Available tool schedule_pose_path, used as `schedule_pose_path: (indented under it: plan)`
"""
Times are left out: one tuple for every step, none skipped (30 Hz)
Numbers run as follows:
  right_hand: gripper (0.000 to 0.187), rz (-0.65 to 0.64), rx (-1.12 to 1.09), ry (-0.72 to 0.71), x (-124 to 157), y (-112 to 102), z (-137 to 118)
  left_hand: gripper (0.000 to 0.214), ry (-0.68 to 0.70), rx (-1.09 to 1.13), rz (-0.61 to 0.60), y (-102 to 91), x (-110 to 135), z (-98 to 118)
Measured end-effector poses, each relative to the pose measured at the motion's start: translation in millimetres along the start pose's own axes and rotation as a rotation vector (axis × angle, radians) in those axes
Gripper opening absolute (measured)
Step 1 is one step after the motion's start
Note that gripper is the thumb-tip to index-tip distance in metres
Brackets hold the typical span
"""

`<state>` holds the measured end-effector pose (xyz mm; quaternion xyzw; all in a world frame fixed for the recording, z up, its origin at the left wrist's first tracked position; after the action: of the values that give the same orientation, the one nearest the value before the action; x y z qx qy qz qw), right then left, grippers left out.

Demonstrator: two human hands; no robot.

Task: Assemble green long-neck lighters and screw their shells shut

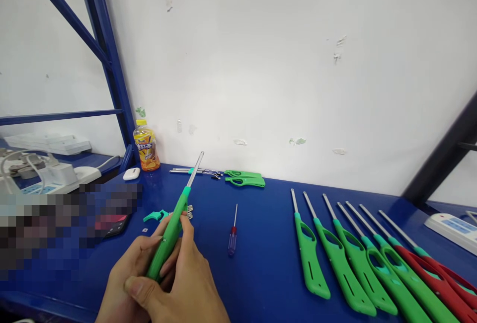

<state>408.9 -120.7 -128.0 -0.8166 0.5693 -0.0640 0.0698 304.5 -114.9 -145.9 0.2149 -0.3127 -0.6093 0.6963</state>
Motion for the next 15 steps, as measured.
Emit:
schedule_pose_path:
  plan:
    - [0.103,-0.003,0.007,-0.011,0.7,-0.4,-0.9,0.012,-0.012,-0.011,0.017,-2.6,-1.6,-0.5]
    - [0.101,-0.008,0.014,-0.024,1.3,-0.6,-1.9,0.015,-0.032,-0.017,0.028,-4.8,-3.1,-1.6]
    - [0.1,-0.015,0.02,-0.032,1.7,-0.6,-2.7,0.021,-0.052,-0.02,0.034,-6.4,-4.3,-2.9]
    - [0.098,-0.021,0.026,-0.036,1.9,-0.5,-3.4,0.029,-0.069,-0.018,0.036,-7.3,-5.1,-4.0]
    - [0.097,-0.024,0.031,-0.036,1.9,-0.4,-4.0,0.035,-0.079,-0.023,0.043,-7.7,-5.3,-4.8]
    - [0.096,-0.022,0.037,-0.033,1.7,-0.3,-4.6,0.04,-0.077,-0.035,0.058,-7.8,-4.8,-4.8]
    - [0.094,-0.013,0.047,-0.028,1.4,-0.2,-5.1,0.042,-0.066,-0.053,0.076,-7.2,-3.6,-4.1]
    - [0.093,0.001,0.062,-0.021,1.0,-0.2,-5.6,0.043,-0.057,-0.066,0.09,-5.8,-2.0,-3.1]
    - [0.092,0.018,0.078,-0.01,0.6,-0.2,-6.0,0.043,-0.055,-0.07,0.097,-3.9,0.0,-2.4]
    - [0.091,0.035,0.094,-0.001,0.2,-0.1,-6.3,0.043,-0.061,-0.067,0.095,-1.6,1.9,-2.0]
    - [0.091,0.048,0.108,0.006,-0.1,0.1,-6.7,0.042,-0.074,-0.06,0.087,0.4,3.4,-1.9]
    - [0.09,0.057,0.119,0.012,-0.4,0.3,-6.9,0.042,-0.092,-0.05,0.078,1.7,4.4,-2.3]
    - [0.09,0.061,0.127,0.016,-0.6,0.5,-7.0,0.043,-0.109,-0.037,0.07,2.1,4.7,-3.0]
    - [0.089,0.063,0.133,0.015,-0.7,0.7,-7.2,0.044,-0.116,-0.024,0.064,1.6,4.1,-3.5]
    - [0.088,0.063,0.14,0.012,-0.8,0.7,-7.4,0.046,-0.116,-0.014,0.057,0.4,2.9,-4.0]
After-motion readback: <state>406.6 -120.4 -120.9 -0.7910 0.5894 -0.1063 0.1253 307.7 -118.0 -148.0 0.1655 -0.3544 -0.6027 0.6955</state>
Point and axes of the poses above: each hand's wrist, its own x-axis away from the middle knuckle, its own y-axis out of the palm, z = x × y, the point moved 5 cm from there along -x, towards the middle knuckle, and after that the axes turned 2 degrees about -z, right-handed, at the moved point
